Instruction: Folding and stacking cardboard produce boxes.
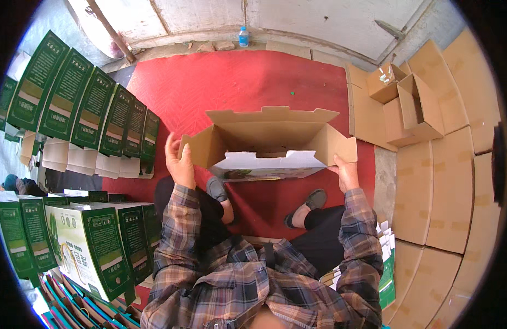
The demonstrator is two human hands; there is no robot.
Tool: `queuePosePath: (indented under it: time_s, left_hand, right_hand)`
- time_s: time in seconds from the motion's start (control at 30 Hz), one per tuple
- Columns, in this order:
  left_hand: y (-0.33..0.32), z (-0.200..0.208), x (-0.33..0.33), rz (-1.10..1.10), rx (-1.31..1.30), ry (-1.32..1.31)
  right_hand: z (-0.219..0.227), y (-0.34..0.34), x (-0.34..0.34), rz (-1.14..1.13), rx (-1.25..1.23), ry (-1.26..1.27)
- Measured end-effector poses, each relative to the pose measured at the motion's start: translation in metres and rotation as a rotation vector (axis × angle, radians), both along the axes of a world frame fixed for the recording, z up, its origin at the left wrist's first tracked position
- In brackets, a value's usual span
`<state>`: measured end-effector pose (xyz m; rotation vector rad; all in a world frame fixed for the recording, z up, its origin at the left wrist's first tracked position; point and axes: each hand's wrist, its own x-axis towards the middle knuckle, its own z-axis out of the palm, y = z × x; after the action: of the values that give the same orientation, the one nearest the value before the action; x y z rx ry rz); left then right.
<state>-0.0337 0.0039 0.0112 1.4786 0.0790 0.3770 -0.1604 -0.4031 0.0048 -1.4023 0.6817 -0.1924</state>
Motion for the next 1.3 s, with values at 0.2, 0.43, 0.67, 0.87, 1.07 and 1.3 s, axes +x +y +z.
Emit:
queuePosePath:
  time_s: [0.2,0.43,0.67,0.87,1.07,1.3]
  left_hand:
    - [-0.021,0.038,0.007,0.280,1.482,-0.119]
    - [-0.059,0.053,0.012,-0.177,1.316,-0.410]
    - [-0.039,0.024,0.018,-0.481,1.189,-0.552]
    - [-0.020,0.011,0.014,-0.711,1.343,-0.315]
    - [-0.012,0.010,0.010,-0.709,1.401,-0.248]
    - [-0.015,0.016,0.003,-0.710,1.341,-0.369]
  right_hand:
    - [-0.009,-0.011,-0.017,0.038,0.161,-0.010]
    - [-0.012,-0.013,-0.029,0.093,0.225,-0.010]
    - [-0.012,-0.019,-0.034,0.067,0.250,0.016]
    - [-0.016,-0.015,-0.033,0.087,0.178,0.043]
    - [0.025,0.020,-0.013,0.325,-0.284,-0.302]
    - [0.005,0.015,-0.002,0.606,-0.570,-0.066]
